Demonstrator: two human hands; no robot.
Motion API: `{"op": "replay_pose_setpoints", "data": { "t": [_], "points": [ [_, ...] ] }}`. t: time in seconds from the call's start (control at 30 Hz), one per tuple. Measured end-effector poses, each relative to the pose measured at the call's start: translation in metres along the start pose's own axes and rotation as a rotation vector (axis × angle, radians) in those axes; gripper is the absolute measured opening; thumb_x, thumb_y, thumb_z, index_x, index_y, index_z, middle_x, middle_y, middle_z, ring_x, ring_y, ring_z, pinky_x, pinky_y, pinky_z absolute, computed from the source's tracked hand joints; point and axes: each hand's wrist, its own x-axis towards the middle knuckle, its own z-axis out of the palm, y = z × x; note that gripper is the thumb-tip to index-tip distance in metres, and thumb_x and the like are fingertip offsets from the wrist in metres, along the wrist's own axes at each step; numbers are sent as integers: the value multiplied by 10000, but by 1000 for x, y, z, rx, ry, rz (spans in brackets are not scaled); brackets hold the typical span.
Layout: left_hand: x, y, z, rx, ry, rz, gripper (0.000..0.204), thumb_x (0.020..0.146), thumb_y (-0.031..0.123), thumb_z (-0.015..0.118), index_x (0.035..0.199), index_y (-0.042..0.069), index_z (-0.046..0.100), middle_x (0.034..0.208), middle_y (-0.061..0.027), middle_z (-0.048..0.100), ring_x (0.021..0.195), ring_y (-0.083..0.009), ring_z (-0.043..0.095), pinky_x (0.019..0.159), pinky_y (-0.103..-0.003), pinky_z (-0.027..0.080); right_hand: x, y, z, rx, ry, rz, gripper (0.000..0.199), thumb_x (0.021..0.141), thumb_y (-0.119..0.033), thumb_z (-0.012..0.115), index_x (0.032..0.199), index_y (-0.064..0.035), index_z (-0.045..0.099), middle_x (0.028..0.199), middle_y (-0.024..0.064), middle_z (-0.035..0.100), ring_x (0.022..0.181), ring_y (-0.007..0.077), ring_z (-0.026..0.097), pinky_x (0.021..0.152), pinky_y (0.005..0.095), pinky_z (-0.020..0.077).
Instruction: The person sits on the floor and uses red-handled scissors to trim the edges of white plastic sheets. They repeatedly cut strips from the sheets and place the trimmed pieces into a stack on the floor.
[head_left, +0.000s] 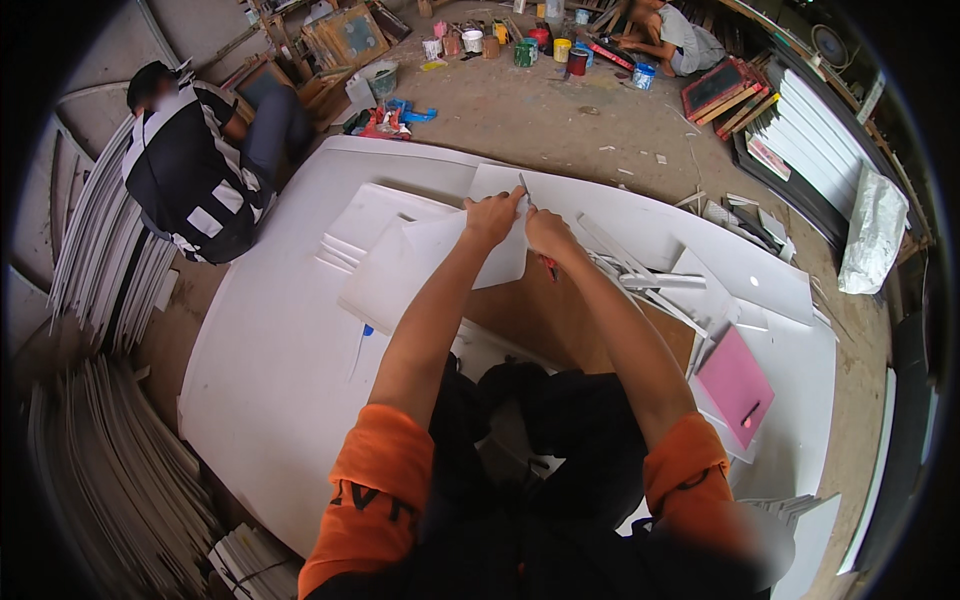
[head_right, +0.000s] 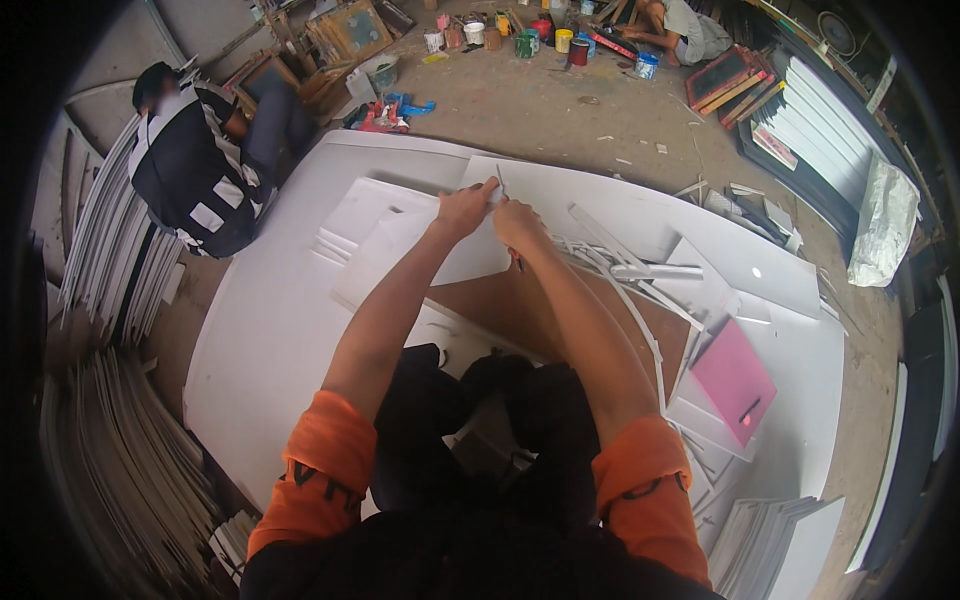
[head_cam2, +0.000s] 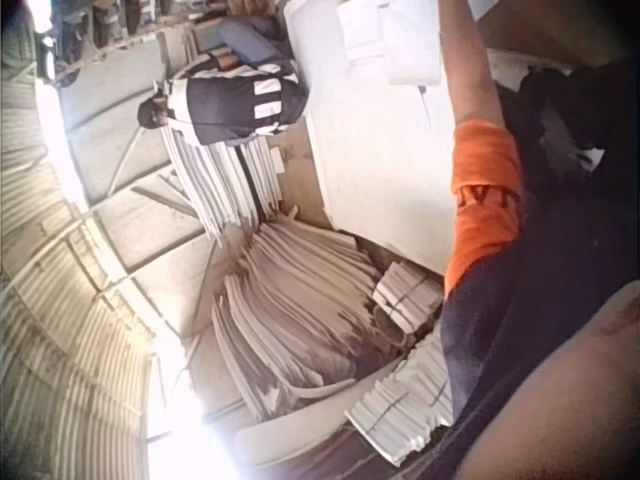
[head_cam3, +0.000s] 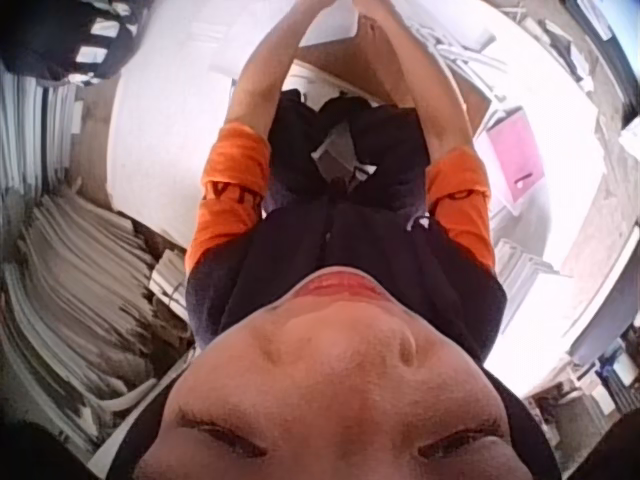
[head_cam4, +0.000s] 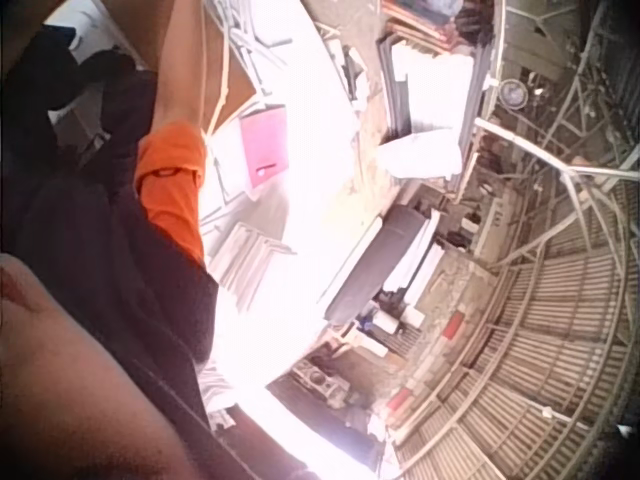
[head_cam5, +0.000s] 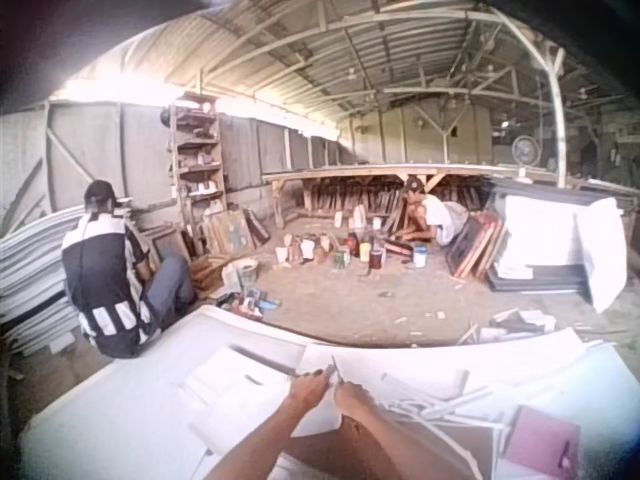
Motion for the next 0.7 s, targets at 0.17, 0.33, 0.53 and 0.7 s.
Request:
{"op": "replay_pose_setpoints", "data": {
  "t": [0.17,0.33,0.53,0.7],
  "points": [
    [15,-6,-1,-4,-35,76,332,801,273,511,1080,153,379,890,-92,595,836,-309,569,688,-463,439,10,14,0,-185,225,-168,406,868,-310,321,891,53,500,629,146,587,537,260,595,573,375,486],
    [19,-10,-2,40,-29,104,393,790,261,527,1134,170,361,861,-106,601,810,-313,576,650,-422,459,11,8,-6,-334,217,-218,359,839,-285,387,979,35,472,810,193,598,765,321,595,694,412,461],
    [16,-9,-1,44,-37,97,390,792,265,527,1134,179,362,842,-98,606,758,-316,585,645,-417,462,2,-1,-13,-408,185,-199,338,835,-265,396,1005,19,466,907,212,583,864,359,568,736,439,442],
    [18,-14,0,34,13,93,394,791,271,526,1138,187,359,841,-96,605,755,-317,583,641,-418,462,-16,-1,-12,-410,176,-193,295,814,-202,394,993,18,474,909,209,584,862,347,574,737,427,442]
  ]
}}
